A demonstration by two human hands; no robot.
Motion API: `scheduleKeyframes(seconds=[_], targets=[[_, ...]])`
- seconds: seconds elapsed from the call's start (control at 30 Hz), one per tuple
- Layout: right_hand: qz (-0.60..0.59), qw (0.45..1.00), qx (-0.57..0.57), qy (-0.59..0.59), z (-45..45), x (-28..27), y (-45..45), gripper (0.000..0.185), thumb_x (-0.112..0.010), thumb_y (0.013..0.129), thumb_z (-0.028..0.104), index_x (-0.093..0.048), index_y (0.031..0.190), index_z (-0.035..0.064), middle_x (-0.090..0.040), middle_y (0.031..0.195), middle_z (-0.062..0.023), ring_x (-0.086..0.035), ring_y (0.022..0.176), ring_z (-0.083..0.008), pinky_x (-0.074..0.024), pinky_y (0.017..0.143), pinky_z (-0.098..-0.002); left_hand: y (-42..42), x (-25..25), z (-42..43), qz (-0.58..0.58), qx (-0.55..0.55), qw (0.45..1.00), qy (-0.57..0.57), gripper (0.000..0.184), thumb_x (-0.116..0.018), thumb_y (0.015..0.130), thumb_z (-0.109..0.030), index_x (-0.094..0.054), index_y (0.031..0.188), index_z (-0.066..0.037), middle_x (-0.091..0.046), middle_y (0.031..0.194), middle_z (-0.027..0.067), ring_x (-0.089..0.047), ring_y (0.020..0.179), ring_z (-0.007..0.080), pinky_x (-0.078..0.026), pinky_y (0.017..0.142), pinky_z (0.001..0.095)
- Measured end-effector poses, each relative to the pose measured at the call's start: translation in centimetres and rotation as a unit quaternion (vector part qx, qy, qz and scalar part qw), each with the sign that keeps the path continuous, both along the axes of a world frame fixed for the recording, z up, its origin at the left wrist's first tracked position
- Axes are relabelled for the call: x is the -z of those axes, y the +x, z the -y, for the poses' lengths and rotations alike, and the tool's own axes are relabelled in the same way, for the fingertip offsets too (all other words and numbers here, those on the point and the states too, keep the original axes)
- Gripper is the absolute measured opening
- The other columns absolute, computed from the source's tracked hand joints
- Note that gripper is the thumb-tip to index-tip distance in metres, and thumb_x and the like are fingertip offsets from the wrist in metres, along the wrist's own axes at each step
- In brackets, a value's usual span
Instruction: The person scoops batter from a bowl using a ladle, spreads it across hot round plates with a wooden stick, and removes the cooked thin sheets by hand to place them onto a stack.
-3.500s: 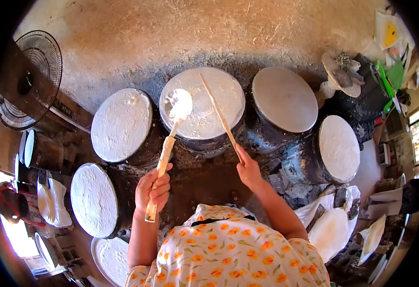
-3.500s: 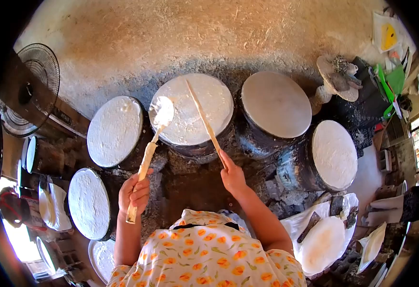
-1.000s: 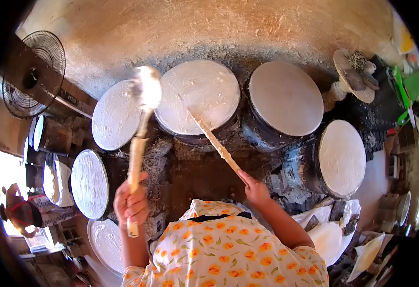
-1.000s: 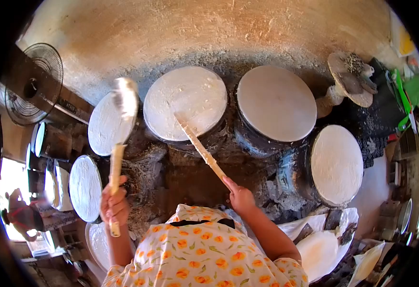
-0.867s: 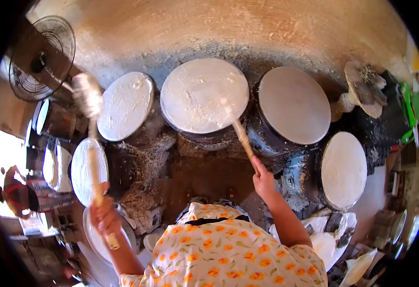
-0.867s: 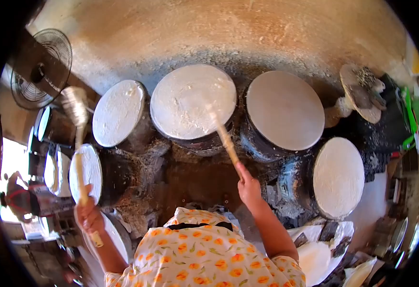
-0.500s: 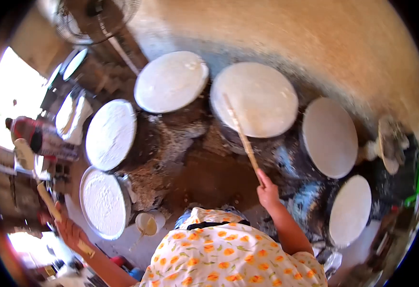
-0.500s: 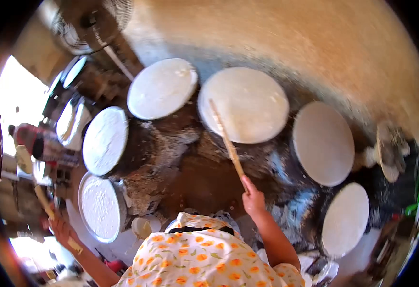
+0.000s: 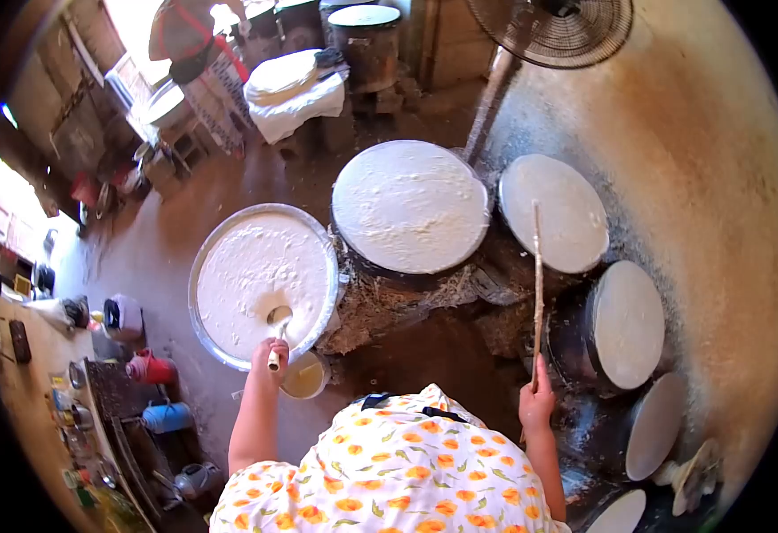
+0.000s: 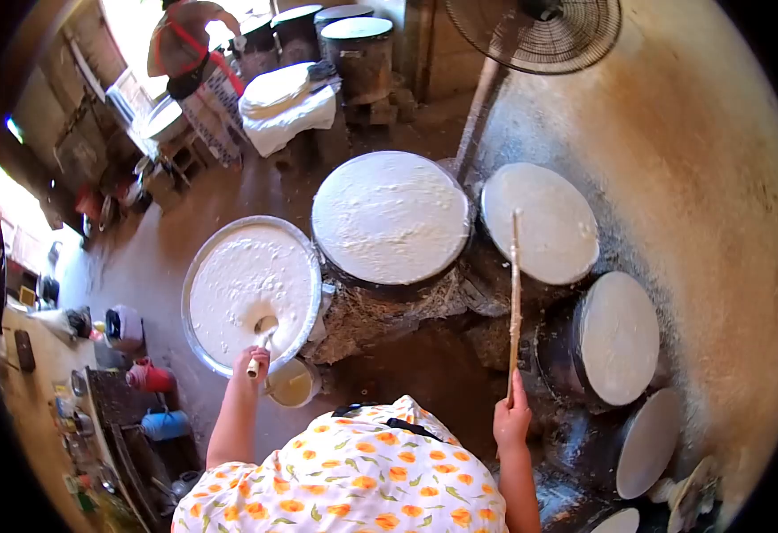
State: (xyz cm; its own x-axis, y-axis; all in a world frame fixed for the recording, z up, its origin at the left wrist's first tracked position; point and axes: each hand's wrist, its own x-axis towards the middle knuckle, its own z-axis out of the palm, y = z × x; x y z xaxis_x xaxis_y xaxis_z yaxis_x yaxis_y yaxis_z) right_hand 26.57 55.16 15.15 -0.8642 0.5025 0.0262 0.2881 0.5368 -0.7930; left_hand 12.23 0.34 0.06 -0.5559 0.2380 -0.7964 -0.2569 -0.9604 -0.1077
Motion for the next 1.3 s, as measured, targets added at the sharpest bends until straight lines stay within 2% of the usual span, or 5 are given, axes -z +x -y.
scheduleKeyframes(seconds=[0.2,0.3,0.5,0.97,1.3], targets=[[0.122,0.987,-0.103,0.016,5.8,-1.1,-6.6,0.063,-0.047,0.076,-0.003,-0.05,0.133,0.0217,-0.061,0.114,-0.0186,-0.065,0.094,-0.0284,-0.0493,0.076,-0.0313,-5.7,6.6,2.2,-0.071,-0.04,0.997,0.001,0.009,-0.042,0.091,-0.01,-0.04,0.083,-0.006,-0.042,0.064,-0.0001,-0.043,0.047,0.008,-0.037,0.037,0.0208],[0.013,0.973,-0.204,0.105,6.8,1.3,-11.2,0.062,-0.049,0.078,-0.001,-0.048,0.133,0.0264,-0.065,0.101,-0.0171,-0.064,0.085,-0.0338,-0.0505,0.073,-0.039,-5.6,4.7,2.8,-0.133,-0.015,0.989,0.059,0.008,-0.04,0.092,-0.01,-0.04,0.085,-0.006,-0.042,0.066,0.0001,-0.043,0.048,0.0077,-0.037,0.038,0.0212],[0.23,0.855,-0.258,0.387,8.0,1.7,-14.7,0.068,-0.049,0.087,0.009,-0.025,0.143,0.0397,-0.058,0.077,-0.0177,-0.063,0.07,-0.034,-0.0525,0.064,-0.046,-1.4,-3.0,2.4,-0.226,0.003,0.973,0.051,0.027,-0.035,0.097,-0.016,-0.039,0.106,0.01,-0.04,0.069,-0.0011,-0.042,0.049,0.007,-0.038,0.041,0.0225],[0.03,0.891,-0.316,0.326,6.3,1.9,-13.5,0.064,-0.046,0.086,-0.001,-0.033,0.142,0.0263,-0.054,0.09,-0.0157,-0.061,0.076,-0.0361,-0.0507,0.067,-0.0454,10.6,-18.8,-3.0,-0.331,-0.035,0.942,-0.047,0.036,-0.032,0.098,-0.015,-0.035,0.12,0.013,-0.042,0.074,0.0036,-0.043,0.049,0.008,-0.041,0.038,0.0232],[-0.012,0.931,-0.34,0.131,4.6,-0.5,-7.4,0.06,-0.05,0.075,-0.008,-0.056,0.127,0.0217,-0.051,0.079,-0.0148,-0.055,0.067,-0.0326,-0.0468,0.062,-0.0407,13.9,-31.5,-1.5,-0.393,-0.003,0.818,-0.419,0.038,-0.047,0.096,-0.018,-0.043,0.124,0.007,-0.042,0.067,0.0003,-0.035,0.038,0.0022,-0.032,0.029,0.018]])
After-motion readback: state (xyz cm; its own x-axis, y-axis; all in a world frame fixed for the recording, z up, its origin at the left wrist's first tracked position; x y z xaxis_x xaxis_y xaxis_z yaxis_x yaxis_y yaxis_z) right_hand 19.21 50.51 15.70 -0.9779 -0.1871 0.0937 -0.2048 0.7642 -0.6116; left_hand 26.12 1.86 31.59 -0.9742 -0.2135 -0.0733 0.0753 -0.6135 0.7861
